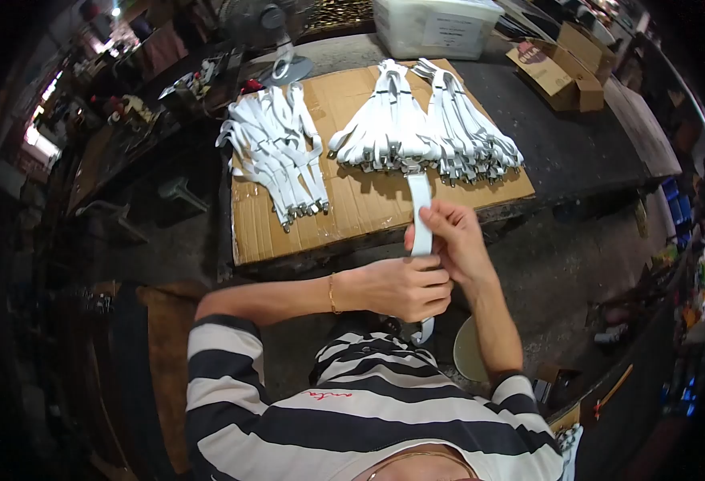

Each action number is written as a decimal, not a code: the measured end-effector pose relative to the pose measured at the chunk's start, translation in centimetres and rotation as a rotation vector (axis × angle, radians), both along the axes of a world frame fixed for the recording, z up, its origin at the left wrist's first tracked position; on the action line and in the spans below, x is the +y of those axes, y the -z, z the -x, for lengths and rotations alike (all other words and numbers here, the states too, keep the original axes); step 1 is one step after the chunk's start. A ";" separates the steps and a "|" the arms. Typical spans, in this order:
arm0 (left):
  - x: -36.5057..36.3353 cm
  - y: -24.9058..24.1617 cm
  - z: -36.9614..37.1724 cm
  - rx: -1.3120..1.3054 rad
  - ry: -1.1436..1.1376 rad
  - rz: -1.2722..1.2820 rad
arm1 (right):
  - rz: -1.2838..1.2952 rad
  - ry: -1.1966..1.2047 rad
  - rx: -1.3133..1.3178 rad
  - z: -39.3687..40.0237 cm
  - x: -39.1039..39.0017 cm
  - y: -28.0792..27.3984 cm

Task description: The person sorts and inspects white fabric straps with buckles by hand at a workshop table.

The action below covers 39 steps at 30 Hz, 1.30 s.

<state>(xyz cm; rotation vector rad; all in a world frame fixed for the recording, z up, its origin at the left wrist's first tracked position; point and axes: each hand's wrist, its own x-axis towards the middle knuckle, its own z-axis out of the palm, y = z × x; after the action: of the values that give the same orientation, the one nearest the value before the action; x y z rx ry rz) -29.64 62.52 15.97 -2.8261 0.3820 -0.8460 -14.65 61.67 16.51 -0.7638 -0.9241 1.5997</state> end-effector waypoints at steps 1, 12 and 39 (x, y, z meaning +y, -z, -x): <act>1.0 -1.1 0.2 -0.197 0.052 0.025 | -0.050 0.084 -0.033 0.0 0.5 -1.2; 14.4 1.7 -2.5 0.156 0.352 1.736 | -0.599 0.236 -0.329 -3.7 7.1 -15.1; 18.2 6.5 -2.2 0.180 0.470 1.754 | -0.682 0.941 -0.758 3.4 14.9 -28.5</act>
<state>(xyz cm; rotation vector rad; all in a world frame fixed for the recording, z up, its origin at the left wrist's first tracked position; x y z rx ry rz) -27.49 80.72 9.51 -4.5294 0.4410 -1.5167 -18.07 76.56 44.98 -1.0826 -1.2603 0.1092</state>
